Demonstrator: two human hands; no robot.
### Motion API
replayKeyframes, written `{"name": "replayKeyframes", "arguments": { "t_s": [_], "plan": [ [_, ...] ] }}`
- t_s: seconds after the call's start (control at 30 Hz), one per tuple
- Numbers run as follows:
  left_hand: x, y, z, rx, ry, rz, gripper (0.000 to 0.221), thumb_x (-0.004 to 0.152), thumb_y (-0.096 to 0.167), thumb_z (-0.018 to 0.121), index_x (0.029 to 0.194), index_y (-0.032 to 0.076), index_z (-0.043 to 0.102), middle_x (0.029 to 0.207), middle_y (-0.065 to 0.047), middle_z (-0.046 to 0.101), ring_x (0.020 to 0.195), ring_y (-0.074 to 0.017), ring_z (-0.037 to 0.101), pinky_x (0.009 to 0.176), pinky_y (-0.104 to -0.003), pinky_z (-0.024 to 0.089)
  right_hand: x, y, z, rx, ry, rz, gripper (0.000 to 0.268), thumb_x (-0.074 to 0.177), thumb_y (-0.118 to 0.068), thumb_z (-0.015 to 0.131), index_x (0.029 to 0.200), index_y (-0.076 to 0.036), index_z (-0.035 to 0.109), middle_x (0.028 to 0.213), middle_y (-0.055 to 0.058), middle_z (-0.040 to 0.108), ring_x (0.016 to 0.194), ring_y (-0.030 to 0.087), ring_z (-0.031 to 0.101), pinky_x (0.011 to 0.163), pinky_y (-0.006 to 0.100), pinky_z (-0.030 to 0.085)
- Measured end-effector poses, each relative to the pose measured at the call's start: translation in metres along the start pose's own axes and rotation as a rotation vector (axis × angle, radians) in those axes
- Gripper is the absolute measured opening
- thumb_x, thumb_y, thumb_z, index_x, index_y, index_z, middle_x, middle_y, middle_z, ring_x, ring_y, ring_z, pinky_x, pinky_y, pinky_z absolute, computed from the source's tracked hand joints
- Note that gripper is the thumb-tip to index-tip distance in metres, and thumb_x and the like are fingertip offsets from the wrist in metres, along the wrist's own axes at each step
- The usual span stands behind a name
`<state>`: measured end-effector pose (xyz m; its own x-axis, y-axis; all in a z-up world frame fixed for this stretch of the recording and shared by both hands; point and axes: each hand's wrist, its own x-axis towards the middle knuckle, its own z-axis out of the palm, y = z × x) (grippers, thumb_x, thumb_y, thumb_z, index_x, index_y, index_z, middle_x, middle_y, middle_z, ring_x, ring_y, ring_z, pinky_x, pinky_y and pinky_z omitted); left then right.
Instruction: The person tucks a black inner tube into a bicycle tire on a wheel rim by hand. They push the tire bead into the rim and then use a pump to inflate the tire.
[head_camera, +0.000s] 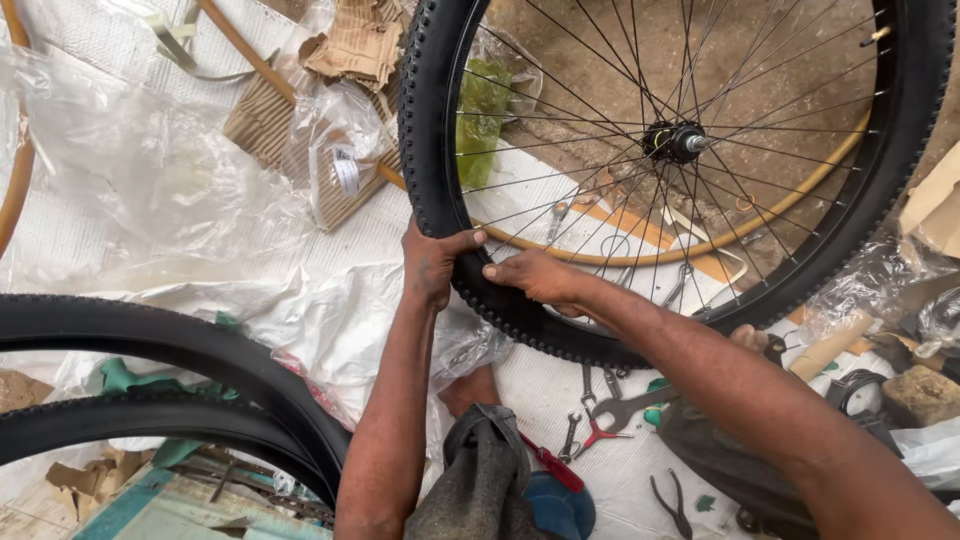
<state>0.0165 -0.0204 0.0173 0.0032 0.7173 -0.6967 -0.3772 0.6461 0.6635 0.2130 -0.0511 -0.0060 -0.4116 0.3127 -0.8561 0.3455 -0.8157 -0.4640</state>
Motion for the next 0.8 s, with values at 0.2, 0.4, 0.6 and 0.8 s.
{"name": "replayKeyframes", "arguments": {
  "t_s": [0.2, 0.4, 0.6, 0.8],
  "plan": [
    [0.034, -0.029, -0.029, -0.254, -0.242, -0.082, 0.048, 0.07, -0.006, 0.084, 0.111, 0.002, 0.059, 0.091, -0.005, 0.065, 0.077, -0.0182, 0.065, 0.072, -0.034, 0.058, -0.01, -0.008, 0.049, -0.026, 0.464, -0.144, 0.045, 0.087, -0.042, 0.077, 0.092, 0.002, 0.077, 0.071, 0.009, 0.072, 0.062, 0.017, 0.065, 0.056, 0.038, 0.054],
    [0.015, -0.041, -0.014, 0.046, 0.06, 0.208, 0.05, 0.073, 0.004, 0.087, 0.114, 0.002, 0.059, 0.096, -0.003, 0.065, 0.083, -0.0148, 0.062, 0.074, -0.029, 0.055, -0.004, -0.01, 0.073, -0.349, 0.838, -0.13, 0.041, 0.088, -0.044, 0.077, 0.1, -0.005, 0.076, 0.079, 0.017, 0.074, 0.072, 0.034, 0.071, 0.066, 0.045, 0.054],
    [-0.054, -0.057, 0.032, -0.055, 0.269, 0.118, 0.053, 0.071, 0.012, 0.088, 0.115, 0.002, 0.059, 0.097, -0.003, 0.068, 0.087, -0.0141, 0.065, 0.083, -0.028, 0.055, -0.073, 0.006, 0.02, -0.585, 0.838, -0.513, 0.035, 0.094, -0.032, 0.07, 0.116, -0.004, 0.072, 0.105, 0.017, 0.073, 0.093, 0.032, 0.072, 0.082, 0.042, 0.057],
    [-0.06, -0.062, 0.03, 0.027, 0.232, 0.128, 0.056, 0.071, 0.011, 0.089, 0.116, 0.0, 0.058, 0.096, -0.005, 0.065, 0.085, -0.0162, 0.064, 0.078, -0.03, 0.055, -0.082, 0.027, -0.002, -0.853, 0.551, -0.34, 0.045, 0.099, -0.041, 0.058, 0.122, -0.004, 0.069, 0.11, 0.021, 0.072, 0.103, 0.038, 0.067, 0.094, 0.049, 0.05]
  ]
}}
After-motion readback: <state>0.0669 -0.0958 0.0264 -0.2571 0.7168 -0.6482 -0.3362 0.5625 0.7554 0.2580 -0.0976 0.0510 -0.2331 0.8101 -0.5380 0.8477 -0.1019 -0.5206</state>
